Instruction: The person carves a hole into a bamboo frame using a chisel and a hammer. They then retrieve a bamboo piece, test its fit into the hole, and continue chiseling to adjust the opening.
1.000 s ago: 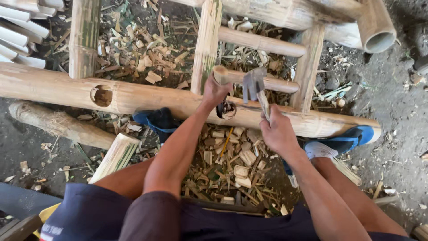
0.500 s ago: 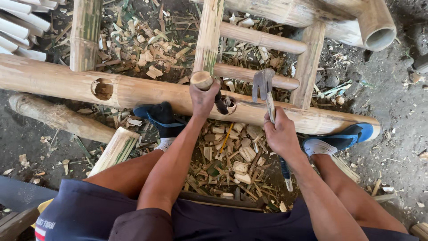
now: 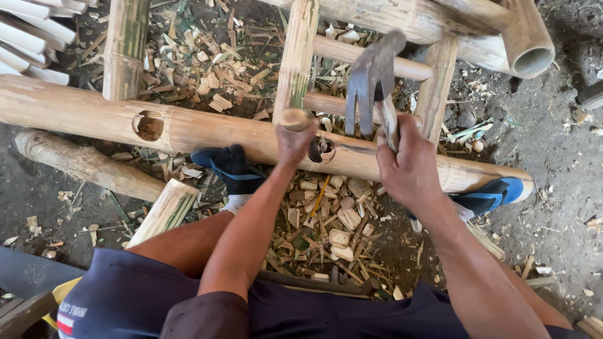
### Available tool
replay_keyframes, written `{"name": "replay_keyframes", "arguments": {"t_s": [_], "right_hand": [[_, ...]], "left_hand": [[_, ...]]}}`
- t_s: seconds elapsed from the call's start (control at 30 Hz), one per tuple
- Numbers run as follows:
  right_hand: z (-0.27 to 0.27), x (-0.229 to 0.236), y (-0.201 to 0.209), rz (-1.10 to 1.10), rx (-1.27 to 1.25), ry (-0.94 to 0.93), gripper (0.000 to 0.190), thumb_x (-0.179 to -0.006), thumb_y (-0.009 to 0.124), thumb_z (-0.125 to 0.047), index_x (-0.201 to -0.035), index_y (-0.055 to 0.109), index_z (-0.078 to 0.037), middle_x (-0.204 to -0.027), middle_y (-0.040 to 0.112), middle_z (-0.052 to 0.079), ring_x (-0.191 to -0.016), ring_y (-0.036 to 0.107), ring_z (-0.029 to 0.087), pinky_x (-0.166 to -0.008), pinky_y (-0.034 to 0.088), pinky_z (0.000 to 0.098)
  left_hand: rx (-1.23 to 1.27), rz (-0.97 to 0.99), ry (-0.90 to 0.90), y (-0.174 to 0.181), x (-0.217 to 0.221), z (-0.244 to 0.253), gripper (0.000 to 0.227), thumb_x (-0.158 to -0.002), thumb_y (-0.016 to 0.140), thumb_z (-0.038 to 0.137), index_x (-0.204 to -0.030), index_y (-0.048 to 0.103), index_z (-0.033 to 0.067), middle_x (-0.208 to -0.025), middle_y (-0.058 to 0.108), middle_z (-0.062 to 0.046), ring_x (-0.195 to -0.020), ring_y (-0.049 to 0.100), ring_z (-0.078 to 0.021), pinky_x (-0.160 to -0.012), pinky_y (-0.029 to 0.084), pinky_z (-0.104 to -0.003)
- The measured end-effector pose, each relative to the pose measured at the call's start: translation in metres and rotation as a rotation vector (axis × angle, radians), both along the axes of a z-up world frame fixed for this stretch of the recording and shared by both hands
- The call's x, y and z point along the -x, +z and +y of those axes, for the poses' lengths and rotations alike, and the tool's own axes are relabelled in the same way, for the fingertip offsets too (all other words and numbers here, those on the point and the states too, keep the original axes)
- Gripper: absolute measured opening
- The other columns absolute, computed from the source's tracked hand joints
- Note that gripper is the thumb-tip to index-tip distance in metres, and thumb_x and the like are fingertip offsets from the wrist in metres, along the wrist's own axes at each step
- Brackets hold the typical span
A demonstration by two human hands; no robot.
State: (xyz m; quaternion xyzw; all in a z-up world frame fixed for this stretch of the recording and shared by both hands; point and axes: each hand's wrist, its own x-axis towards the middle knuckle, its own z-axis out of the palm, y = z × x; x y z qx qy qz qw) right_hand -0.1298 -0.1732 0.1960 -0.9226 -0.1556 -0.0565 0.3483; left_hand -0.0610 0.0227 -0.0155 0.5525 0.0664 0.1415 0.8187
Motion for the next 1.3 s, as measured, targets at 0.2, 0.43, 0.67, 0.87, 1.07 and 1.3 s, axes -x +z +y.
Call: {"name": "replay_keyframes", "arguments": {"t_s": [0.2,0.43,0.67,0.87,1.07,1.3], "right_hand": [[0.037,-0.018,-0.007,0.566,0.626,0.021,0.019,-0.096,0.045,0.001,-0.115,0.044,0.002,-0.061,0.052,0.009,-0.042,0.054,0.02,-0.035,0.046,0.0321],[0.009,-0.016,0.039,0.311,0.457,0.013,0.02,-0.103,0.043,-0.011,-0.118,0.042,0.002,-0.061,0.051,0.008,-0.039,0.05,0.021,-0.031,0.04,0.0365],[0.031,-0.001,0.077,0.111,0.265,-0.047,0.021,-0.115,0.032,-0.01,-0.124,0.047,0.003,-0.075,0.055,0.011,-0.047,0.053,0.017,-0.042,0.043,0.0302],[0.023,0.002,-0.024,0.642,0.477,-0.091,0.027,-0.1,0.047,-0.012,-0.122,0.042,0.003,-0.069,0.056,0.009,-0.046,0.056,0.023,-0.034,0.048,0.0341],[-0.017,-0.021,0.073,-0.058,0.233,-0.317,0.033,-0.113,0.041,-0.009,-0.139,0.035,0.009,-0.08,0.063,0.02,-0.05,0.061,0.028,-0.041,0.047,0.0388],[0.013,0.004,-0.103,0.524,0.466,-0.065,0.022,-0.095,0.051,-0.007,-0.113,0.044,0.005,-0.077,0.066,0.03,-0.069,0.067,0.046,-0.067,0.054,0.0575]], "left_hand": [[-0.182,-0.029,-0.167,0.001,0.025,-0.031,0.033,-0.082,0.083,0.009,-0.109,0.064,0.007,-0.089,0.07,-0.003,-0.07,0.067,-0.0075,-0.058,0.056,-0.024],[-0.422,-0.059,-0.048,-0.006,0.037,-0.037,0.028,-0.081,0.086,0.017,-0.099,0.069,0.0031,-0.085,0.075,-0.003,-0.075,0.071,-0.0096,-0.067,0.059,-0.028],[-0.54,-0.083,-0.014,-0.016,0.024,-0.032,0.038,-0.079,0.088,0.021,-0.104,0.067,0.0018,-0.092,0.075,-0.007,-0.08,0.071,-0.011,-0.071,0.059,-0.03],[-0.024,0.042,-0.245,-0.027,0.029,-0.036,0.037,-0.078,0.086,0.015,-0.108,0.068,0.0029,-0.087,0.07,-0.005,-0.071,0.063,-0.0119,-0.059,0.052,-0.03],[-0.457,-0.019,-0.103,-0.025,0.029,-0.031,0.035,-0.082,0.086,0.021,-0.106,0.067,0.0049,-0.093,0.076,-0.006,-0.08,0.073,-0.0121,-0.071,0.06,-0.029],[-0.378,0.008,-0.059,-0.002,0.051,-0.039,0.05,-0.079,0.086,0.021,-0.119,0.059,0.0077,-0.104,0.075,-0.008,-0.093,0.073,-0.019,-0.08,0.059,-0.032]]}}
